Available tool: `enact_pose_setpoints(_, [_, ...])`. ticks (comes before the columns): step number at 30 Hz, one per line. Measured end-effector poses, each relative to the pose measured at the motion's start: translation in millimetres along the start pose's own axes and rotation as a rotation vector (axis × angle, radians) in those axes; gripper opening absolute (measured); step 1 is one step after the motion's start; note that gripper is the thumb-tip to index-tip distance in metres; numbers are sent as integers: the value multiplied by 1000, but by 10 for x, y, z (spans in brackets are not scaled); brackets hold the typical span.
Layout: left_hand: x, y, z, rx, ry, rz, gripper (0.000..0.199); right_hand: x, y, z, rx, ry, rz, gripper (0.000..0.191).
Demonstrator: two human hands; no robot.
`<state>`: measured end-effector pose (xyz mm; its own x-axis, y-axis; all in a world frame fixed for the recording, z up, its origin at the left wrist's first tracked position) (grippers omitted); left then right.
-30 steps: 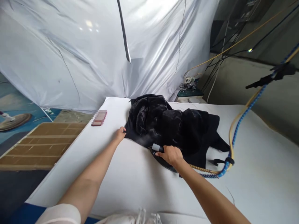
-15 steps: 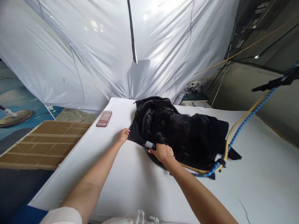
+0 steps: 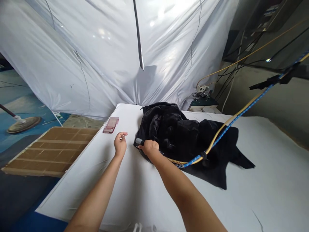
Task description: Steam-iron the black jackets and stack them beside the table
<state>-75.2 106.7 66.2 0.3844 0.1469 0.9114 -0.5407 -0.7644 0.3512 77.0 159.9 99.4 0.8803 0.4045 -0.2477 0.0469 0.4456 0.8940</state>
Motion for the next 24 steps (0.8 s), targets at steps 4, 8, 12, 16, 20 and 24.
enact_pose_setpoints(4, [112, 17, 63, 15, -8, -5, 25, -19, -16, -34, -20, -22, -56, 59])
enact_pose_setpoints(8, [162, -21, 201, -1, -12, 10, 24, 138, -41, 131, -22, -64, -90, 61])
enact_pose_setpoints(12, [175, -36, 347, -34, -48, 2, 24, 558, -59, 560, 0, -122, -55, 59])
enact_pose_setpoints(16, [166, -115, 494, -99, -80, -35, 27, 1241, -60, 1149, 16, -224, -1, 48])
enact_pose_setpoints(20, [184, -324, 681, -201, -160, -68, 29, 2113, -16, 1710, 5, -326, 10, 49])
enact_pose_setpoints(24, [265, -585, 920, -380, -217, -269, 31, 3134, 91, 2146, 26, -483, -44, 50])
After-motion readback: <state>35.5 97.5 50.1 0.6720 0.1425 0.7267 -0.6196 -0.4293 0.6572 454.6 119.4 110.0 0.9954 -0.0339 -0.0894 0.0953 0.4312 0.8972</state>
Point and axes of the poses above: each hand's wrist, its own z-axis away from the middle knuckle, its own y-axis out of the back of the hand, x = y × z, the point moved 1 cm from there along -z, towards the middle knuckle, and after that the axes turned 7 degrees about y, right-handed, at the moved point
